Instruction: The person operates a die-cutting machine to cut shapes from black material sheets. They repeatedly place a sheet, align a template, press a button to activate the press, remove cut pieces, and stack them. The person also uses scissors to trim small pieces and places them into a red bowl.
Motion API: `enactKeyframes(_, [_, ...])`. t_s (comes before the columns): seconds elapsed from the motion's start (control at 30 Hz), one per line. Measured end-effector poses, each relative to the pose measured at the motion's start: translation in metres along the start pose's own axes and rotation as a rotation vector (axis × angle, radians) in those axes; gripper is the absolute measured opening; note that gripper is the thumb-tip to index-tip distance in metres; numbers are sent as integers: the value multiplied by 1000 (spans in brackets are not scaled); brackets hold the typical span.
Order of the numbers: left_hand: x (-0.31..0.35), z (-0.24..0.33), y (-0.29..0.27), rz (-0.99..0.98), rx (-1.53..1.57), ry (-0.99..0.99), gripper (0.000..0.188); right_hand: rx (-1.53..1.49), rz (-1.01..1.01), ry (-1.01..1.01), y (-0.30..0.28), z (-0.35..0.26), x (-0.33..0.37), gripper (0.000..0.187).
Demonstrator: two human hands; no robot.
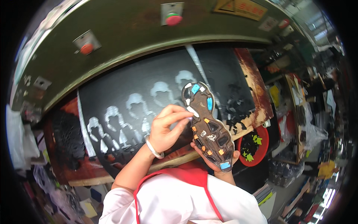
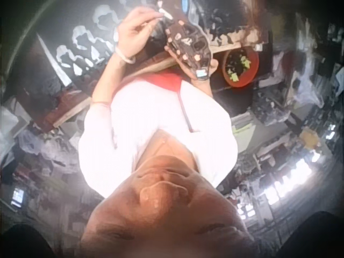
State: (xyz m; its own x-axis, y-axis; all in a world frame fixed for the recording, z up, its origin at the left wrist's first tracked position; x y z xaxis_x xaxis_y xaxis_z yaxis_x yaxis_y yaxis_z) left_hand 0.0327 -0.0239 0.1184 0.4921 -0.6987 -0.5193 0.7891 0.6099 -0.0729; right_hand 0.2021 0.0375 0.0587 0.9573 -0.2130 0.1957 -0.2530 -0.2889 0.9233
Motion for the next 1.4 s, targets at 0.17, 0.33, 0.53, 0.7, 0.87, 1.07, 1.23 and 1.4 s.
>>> enactKeyframes(0.17, [19, -20, -38, 41, 143, -283, 16, 50, -5, 180, 17, 53, -18, 114])
enactKeyframes(0.33, [34, -11, -69, 9, -36, -131, 12, 73, -20, 311, 21, 86, -23, 116])
enactKeyframes(0.53, [38, 6, -84, -5, -251, 4, 12, 8, -93, 324, 38, 102, -29, 110])
enactKeyframes(0.7, [56, 8, -86, 32, -454, -9, 12, 35, -89, 370, 20, 113, -19, 109])
enactKeyframes(0.87, [62, -18, -78, 33, -470, -102, 9, -168, -254, 238, 10, 109, -4, 83])
enactKeyframes(1.07, [78, -69, -65, -31, -293, -425, 13, 147, -114, 93, -34, 117, 5, 53])
enactKeyframes(1.23, [69, -54, -47, -216, -433, -328, 19, 154, -117, 82, -44, 118, 20, 67])
enactKeyframes(1.4, [43, 32, 17, -432, -478, 558, 10, 151, 14, 49, -41, 108, 35, 61])
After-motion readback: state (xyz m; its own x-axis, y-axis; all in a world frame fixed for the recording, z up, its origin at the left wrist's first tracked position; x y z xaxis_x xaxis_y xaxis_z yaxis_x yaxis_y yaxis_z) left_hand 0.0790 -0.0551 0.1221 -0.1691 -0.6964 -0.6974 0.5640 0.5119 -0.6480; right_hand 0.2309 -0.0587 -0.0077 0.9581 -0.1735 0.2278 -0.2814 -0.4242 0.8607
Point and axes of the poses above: each hand's wrist, its own x-axis away from the middle knuckle, its own y-axis out of the palm, z = x × y, the point moved 10 cm from there along -x, towards the middle knuckle, and after that the axes turned 13 degrees about y, right-handed, at the moved point
